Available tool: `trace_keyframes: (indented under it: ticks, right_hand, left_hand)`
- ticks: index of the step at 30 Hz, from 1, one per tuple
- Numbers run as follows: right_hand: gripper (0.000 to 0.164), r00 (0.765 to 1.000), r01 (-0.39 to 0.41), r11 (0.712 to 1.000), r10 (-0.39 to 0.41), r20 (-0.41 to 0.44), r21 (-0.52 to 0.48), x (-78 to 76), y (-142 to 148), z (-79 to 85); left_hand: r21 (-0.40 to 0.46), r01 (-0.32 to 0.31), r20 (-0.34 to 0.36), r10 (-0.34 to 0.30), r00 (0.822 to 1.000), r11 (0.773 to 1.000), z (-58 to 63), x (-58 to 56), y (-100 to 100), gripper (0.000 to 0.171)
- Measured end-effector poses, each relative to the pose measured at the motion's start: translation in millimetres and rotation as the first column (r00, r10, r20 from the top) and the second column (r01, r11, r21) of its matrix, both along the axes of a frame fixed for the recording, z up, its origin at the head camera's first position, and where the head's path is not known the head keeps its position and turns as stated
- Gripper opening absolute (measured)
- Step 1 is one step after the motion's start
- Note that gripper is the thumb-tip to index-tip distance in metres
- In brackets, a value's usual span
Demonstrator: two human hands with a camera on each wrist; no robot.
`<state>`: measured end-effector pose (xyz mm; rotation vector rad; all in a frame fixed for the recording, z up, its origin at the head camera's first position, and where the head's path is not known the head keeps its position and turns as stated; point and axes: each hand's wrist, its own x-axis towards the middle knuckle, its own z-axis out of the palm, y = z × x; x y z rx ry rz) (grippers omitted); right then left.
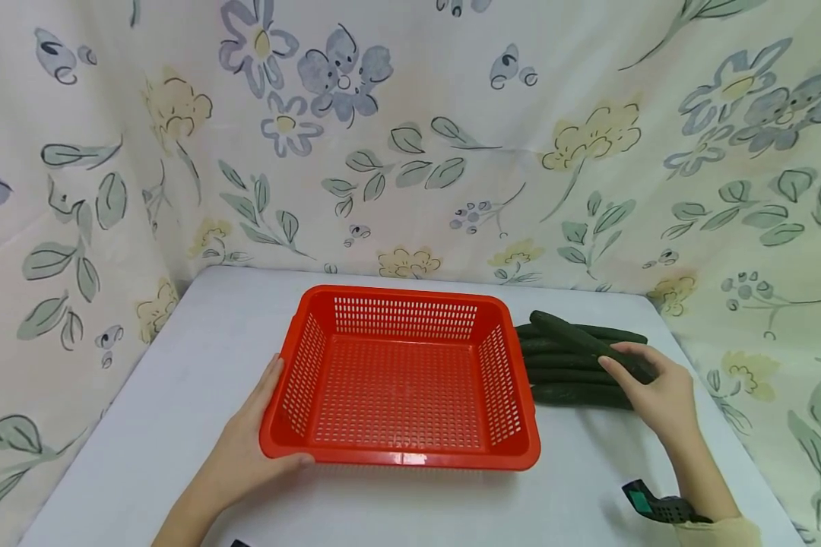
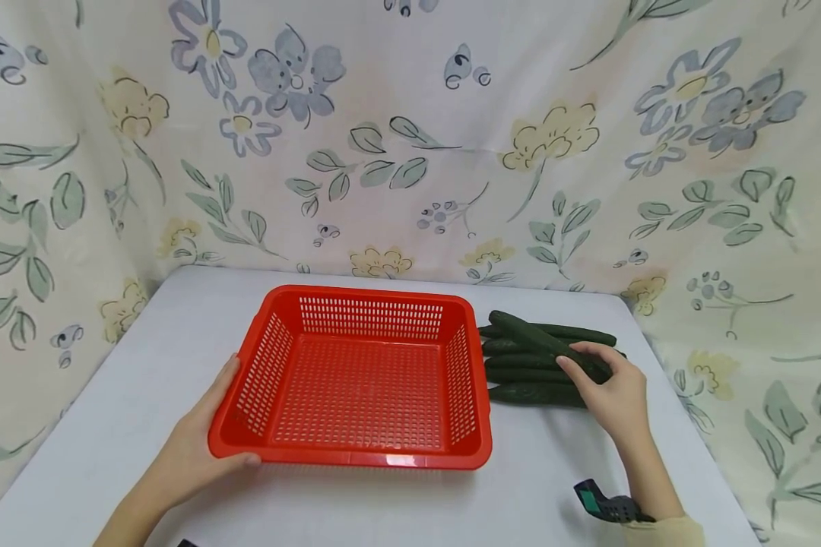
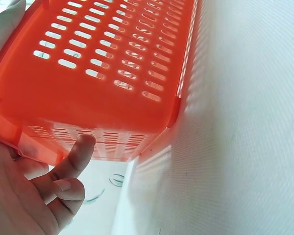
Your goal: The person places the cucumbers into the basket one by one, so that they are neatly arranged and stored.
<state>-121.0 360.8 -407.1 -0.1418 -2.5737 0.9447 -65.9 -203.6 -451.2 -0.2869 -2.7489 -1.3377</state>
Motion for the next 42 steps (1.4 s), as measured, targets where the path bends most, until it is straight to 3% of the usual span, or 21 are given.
trace_keyframes:
  ticks: [13, 20, 33, 42]
  right_hand:
    - [0.036, 0.986, -0.141, 0.990, 0.141, -0.086, 0.001, -27.6, -35, 28.2]
    - [0.039, 0.982, -0.181, 0.983, 0.179, -0.057, -0.023, -39.1, -58, 41.1]
    - [0.035, 0.958, -0.275, 0.961, 0.275, -0.082, 0.020, -59.7, -89, 57.4]
    - [0.035, 0.940, -0.335, 0.942, 0.333, -0.079, -0.011, -72.9, -116, 64.7]
  left_hand:
    - [0.014, 0.018, -0.021, -0.018, 1.000, 1.000, 7.4, -7.4, -1, 0.134]
    - [0.012, 0.017, -0.019, -0.017, 1.000, 1.000, 9.2, -8.7, -5, 0.135]
    - [0.010, 0.012, -0.007, -0.012, 1.000, 1.000, 5.9, -6.2, -4, 0.135]
    - [0.027, 0.016, -0.004, -0.016, 1.000, 1.000, -1.1, -4.8, -2, 0.135]
